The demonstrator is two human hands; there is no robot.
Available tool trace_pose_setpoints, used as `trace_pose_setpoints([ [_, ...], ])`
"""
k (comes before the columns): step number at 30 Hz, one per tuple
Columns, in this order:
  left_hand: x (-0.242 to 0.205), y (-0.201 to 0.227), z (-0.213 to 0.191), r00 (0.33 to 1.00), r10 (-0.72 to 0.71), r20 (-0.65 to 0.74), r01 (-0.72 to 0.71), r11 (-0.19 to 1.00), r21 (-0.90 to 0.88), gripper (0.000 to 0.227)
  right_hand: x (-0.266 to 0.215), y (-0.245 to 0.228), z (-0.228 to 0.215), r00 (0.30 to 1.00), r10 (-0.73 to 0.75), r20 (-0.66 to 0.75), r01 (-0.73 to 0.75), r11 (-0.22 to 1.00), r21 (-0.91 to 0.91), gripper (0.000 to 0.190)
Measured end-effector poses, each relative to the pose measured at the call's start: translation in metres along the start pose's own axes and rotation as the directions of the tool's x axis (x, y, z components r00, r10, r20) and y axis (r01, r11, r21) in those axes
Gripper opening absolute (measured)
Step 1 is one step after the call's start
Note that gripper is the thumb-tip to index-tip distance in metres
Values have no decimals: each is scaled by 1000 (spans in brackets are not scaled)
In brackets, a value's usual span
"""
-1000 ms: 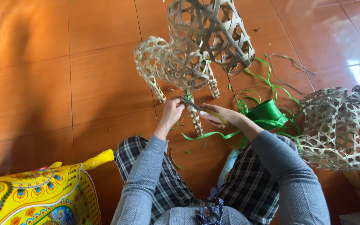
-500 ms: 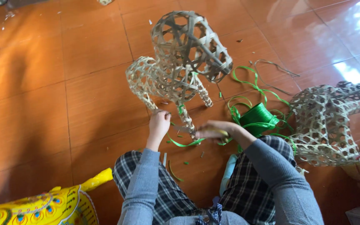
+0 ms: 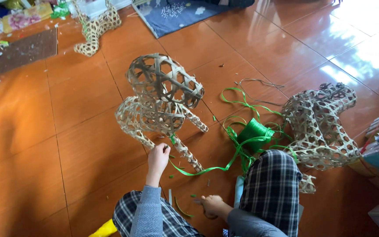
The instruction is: Tying green ribbons onto a woven bamboo giraffe frame and cutting them with scissors
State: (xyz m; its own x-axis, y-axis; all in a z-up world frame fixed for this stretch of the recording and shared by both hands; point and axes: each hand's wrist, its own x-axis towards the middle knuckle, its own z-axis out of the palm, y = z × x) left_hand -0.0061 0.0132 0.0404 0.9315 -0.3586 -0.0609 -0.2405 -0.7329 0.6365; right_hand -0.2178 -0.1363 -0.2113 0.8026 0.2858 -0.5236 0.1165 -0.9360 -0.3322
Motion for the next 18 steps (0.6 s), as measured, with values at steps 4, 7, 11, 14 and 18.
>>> trace_pose_setpoints([
  [4,1,4,1,998,-35,49,34,999,20,15,7,-16,-15,991,94,94,-113,970,216,43],
  [7,2,5,1,993,-78,90,72,995,63,15,17,-18,-24,991,42,127,-72,967,245,39],
  [11,-4,11,-5,988,-72,133,56,991,118,12,0,-58,-89,974,43,-223,22,959,282,16],
  [14,-12,27,-14,953,-80,293,70,997,45,10,-26,-76,-147,679,95,-728,333,844,421,16],
  [18,-8,9,16,912,86,401,-73,996,-49,9,-70,-78,-201,576,200,-793,407,771,490,41],
])
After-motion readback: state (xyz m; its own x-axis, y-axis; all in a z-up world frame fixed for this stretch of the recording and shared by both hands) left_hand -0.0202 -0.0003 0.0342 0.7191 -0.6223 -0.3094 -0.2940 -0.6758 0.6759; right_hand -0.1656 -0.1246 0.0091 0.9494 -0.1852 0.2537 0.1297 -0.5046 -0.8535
